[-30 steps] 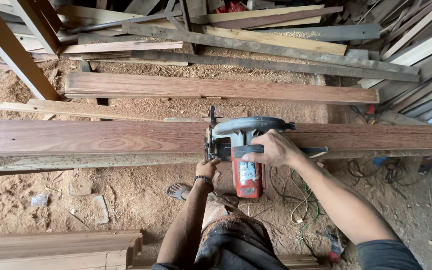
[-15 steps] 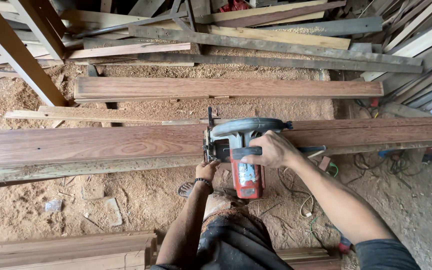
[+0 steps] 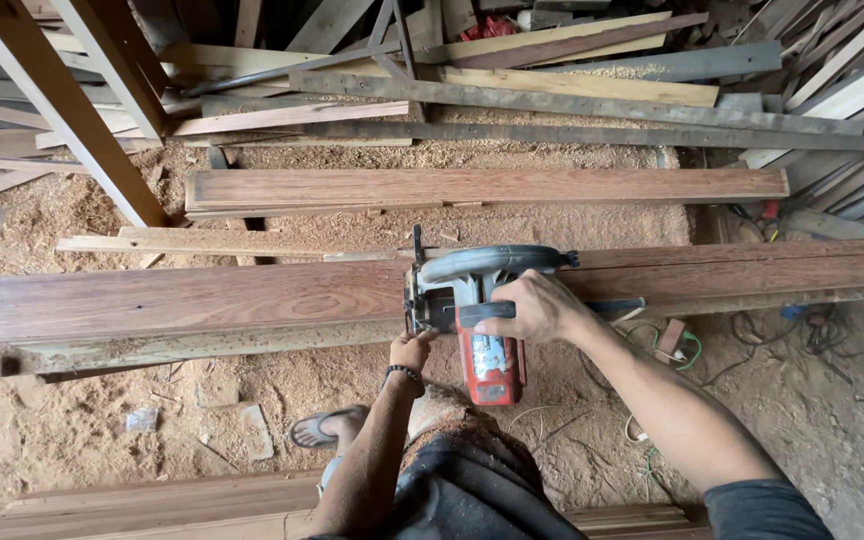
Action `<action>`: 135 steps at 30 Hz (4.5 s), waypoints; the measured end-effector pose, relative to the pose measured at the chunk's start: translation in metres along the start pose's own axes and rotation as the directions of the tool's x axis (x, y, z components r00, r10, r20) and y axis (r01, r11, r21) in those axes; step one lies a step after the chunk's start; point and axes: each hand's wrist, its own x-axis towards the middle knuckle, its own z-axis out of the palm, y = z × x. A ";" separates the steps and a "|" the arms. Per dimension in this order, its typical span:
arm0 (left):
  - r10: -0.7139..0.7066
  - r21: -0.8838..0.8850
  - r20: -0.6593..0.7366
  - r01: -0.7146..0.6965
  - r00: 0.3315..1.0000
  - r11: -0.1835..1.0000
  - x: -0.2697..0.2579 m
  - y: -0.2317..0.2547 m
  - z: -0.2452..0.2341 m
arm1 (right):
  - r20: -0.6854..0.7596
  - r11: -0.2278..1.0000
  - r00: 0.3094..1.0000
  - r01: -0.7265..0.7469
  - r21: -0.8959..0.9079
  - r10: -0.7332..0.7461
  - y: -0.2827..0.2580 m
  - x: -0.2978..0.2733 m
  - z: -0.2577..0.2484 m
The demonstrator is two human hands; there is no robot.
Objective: The person cuts a long wooden plank into two pieces using a circular saw and then holds up both pieces to view them.
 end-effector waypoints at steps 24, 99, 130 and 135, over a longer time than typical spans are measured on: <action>-0.023 -0.054 0.022 0.024 0.999 0.998 0.009 0.056 -0.117 | -0.025 1.000 0.999 -0.029 -0.002 0.029 -0.110 0.055 0.042; 0.006 -0.081 -0.013 -0.007 1.000 0.997 0.047 0.193 -0.432 | 0.033 0.998 0.999 -0.031 -0.057 0.033 -0.390 0.211 0.152; 0.002 -0.015 0.047 -0.001 0.999 1.000 0.064 0.257 -0.574 | 0.009 0.997 0.997 -0.074 -0.039 0.074 -0.521 0.278 0.206; -0.001 0.168 -0.001 0.002 1.000 0.986 0.071 0.266 -0.594 | -0.009 0.997 0.998 -0.067 -0.047 0.066 -0.540 0.288 0.215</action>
